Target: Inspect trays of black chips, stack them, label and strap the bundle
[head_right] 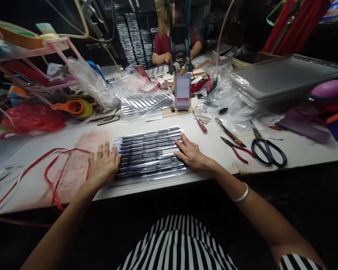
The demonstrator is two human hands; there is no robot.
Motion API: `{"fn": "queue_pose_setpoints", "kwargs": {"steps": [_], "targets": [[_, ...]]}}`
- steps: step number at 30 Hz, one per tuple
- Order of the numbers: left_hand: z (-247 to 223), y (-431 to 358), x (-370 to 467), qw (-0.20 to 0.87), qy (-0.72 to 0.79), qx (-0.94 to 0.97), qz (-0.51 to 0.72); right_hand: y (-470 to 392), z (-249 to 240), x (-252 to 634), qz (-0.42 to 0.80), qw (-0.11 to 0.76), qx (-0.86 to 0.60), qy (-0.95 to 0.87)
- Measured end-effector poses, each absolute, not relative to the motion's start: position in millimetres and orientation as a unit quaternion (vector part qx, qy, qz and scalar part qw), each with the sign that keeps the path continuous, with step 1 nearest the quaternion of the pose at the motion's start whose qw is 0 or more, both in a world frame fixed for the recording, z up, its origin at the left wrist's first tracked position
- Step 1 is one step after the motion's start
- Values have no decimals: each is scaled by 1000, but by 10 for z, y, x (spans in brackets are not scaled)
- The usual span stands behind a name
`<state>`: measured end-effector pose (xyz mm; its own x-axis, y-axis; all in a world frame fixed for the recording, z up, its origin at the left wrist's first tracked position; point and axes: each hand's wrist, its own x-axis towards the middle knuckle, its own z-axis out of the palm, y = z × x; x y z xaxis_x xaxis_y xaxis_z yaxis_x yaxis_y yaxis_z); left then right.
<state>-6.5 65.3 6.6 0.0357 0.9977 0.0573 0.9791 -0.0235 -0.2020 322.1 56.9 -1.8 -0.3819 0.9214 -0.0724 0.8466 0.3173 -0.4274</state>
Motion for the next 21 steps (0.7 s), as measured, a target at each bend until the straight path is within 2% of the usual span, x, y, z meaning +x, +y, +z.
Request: {"fn": "queue_pose_setpoints", "kwargs": {"steps": [5, 9, 11, 14, 17, 21], "targets": [[58, 823, 112, -37, -614, -787, 52, 516, 17, 3044, 121, 58, -565, -814], [70, 932, 189, -59, -574, -817, 25, 534, 32, 3137, 150, 69, -545, -822], [71, 944, 191, -59, -572, -818, 22, 547, 23, 3260, 213, 108, -508, -828], [81, 914, 276, -75, -550, -831, 25, 528, -14, 3382, 286, 226, -471, -803], [110, 840, 588, -97, -495, -863, 28, 479, -80, 3345, 250, 311, -505, -765], [161, 763, 1188, -130, -443, -887, 33, 451, -185, 3232, 182, 322, -532, -762]]}}
